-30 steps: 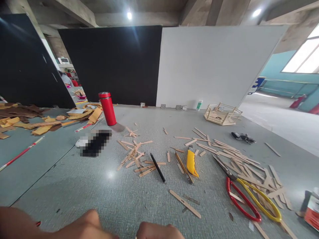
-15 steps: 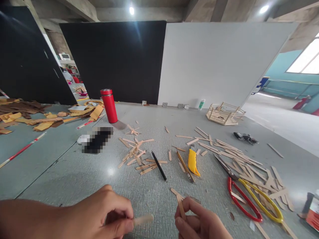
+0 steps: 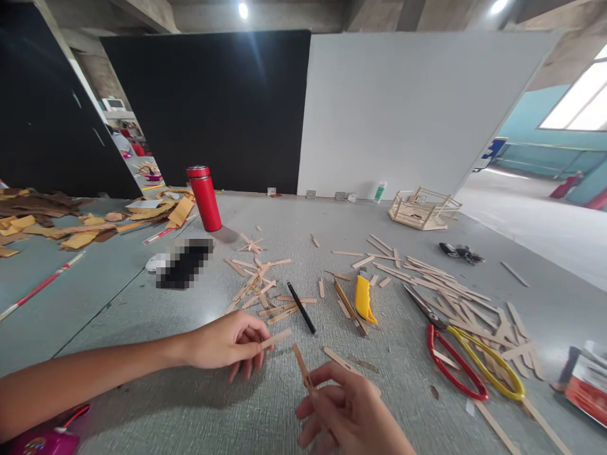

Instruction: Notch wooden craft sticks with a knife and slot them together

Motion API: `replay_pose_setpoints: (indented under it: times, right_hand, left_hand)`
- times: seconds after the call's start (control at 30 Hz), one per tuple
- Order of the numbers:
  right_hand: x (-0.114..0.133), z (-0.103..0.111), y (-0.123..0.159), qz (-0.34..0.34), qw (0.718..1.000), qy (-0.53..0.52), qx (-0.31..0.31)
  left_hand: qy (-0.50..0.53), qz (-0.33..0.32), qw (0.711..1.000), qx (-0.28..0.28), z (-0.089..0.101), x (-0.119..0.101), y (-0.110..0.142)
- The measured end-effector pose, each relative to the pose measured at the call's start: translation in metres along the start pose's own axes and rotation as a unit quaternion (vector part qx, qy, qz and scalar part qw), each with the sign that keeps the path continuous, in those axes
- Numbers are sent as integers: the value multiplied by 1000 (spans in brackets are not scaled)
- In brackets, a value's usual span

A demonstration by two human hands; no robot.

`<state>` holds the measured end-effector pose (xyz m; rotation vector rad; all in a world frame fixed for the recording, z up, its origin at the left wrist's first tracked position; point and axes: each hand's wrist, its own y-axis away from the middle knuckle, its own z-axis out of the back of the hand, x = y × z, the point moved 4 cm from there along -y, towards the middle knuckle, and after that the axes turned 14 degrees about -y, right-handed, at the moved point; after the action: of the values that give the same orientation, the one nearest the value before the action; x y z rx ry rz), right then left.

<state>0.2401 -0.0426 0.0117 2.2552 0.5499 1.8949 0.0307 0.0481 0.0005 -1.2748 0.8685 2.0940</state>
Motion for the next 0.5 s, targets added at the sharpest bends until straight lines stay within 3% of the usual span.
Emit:
replay_pose_setpoints:
  times: [0.17, 0.33, 0.5]
  right_hand:
    - [5, -14, -16, 34, 999, 36, 3]
    - [13, -17, -34, 109, 993, 47, -5]
    - [8, -15, -35, 116, 992, 47, 3]
  left_hand:
    - [36, -22, 999, -27, -3, 4, -4]
    - [40, -34, 997, -58, -5, 4, 0]
    - [35, -52, 996, -60, -7, 0, 4]
